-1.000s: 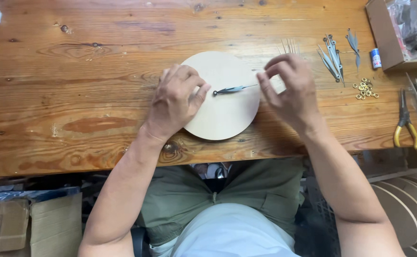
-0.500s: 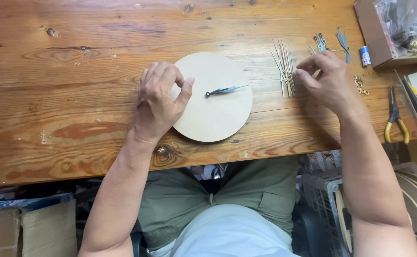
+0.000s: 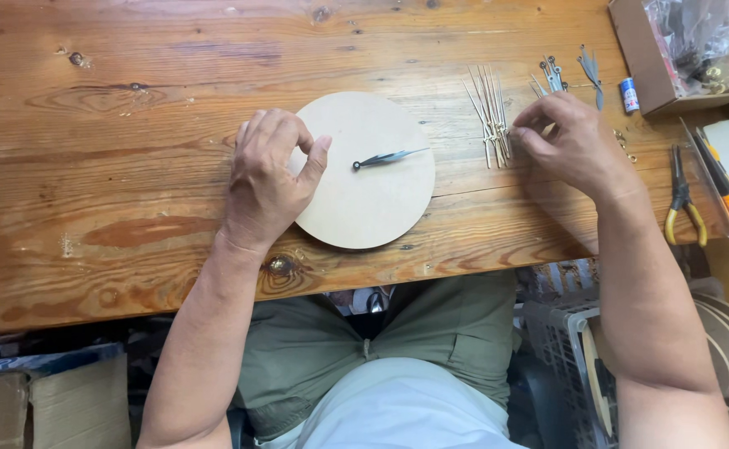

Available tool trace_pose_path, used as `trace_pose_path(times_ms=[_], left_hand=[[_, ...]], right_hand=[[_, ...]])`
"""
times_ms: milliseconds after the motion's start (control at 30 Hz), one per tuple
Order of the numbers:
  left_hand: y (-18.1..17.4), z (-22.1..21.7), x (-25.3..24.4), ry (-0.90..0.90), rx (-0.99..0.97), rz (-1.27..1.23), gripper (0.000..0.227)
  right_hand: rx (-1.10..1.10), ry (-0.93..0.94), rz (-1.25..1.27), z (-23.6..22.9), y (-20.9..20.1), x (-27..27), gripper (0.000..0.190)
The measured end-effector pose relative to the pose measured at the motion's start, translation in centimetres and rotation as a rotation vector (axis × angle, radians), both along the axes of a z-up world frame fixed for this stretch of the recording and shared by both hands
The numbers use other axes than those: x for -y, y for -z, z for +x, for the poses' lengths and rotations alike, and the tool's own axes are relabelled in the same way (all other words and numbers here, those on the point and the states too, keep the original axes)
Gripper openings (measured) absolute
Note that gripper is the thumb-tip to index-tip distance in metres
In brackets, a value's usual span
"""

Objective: The person assembles a clock mechanism on a round wooden board. They insert a metal rod into the center, attach a red string, and secure it with pliers. They then flip the board and attach a small metal piece to the back.

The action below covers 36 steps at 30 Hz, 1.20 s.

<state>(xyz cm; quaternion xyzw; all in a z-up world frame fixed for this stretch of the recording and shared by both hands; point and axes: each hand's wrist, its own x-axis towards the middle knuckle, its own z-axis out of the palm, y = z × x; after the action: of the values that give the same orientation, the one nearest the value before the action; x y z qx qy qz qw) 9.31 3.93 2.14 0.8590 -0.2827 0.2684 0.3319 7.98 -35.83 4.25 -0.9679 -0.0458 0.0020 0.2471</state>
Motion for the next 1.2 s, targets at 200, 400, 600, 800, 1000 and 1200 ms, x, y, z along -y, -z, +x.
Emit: trace_pose_path(times_ms=[200,400,600,800,1000,1200], left_hand=[[0.0,-0.1,0.0,-0.001,0.004,-0.003,0.026],[0.0,0.0,0.0,0.008,0.006,-0.005,0.027],[0.0,0.0,0.0,0.001,0.005,-0.003,0.028],[0.0,0.0,-0.1,0.007,0.004,-0.008,0.027],[0.0,0.0,0.0,0.009,0.017,-0.026,0.027],[-0.1,0.4,0.0,0.053,0.038,-0.085,0.028]], right_hand=[[-0.063,0.030,0.002,-0.4,-0.9,-0.8,0.007],[-0.022,0.028,-0.011,-0.1,0.2,-0.6,0.004],[-0.041,0.038,-0.026,-0.3,-0.3,-1.1,0.006],[0.132,-0.042,-0.040,0.0,2.0,0.8,0.010],[0.397,-0.161,-0.006,-0.8,1.6,0.4,0.007],[0.518,-0.190,0.459,-0.7,2.4,-3.8,0.006]])
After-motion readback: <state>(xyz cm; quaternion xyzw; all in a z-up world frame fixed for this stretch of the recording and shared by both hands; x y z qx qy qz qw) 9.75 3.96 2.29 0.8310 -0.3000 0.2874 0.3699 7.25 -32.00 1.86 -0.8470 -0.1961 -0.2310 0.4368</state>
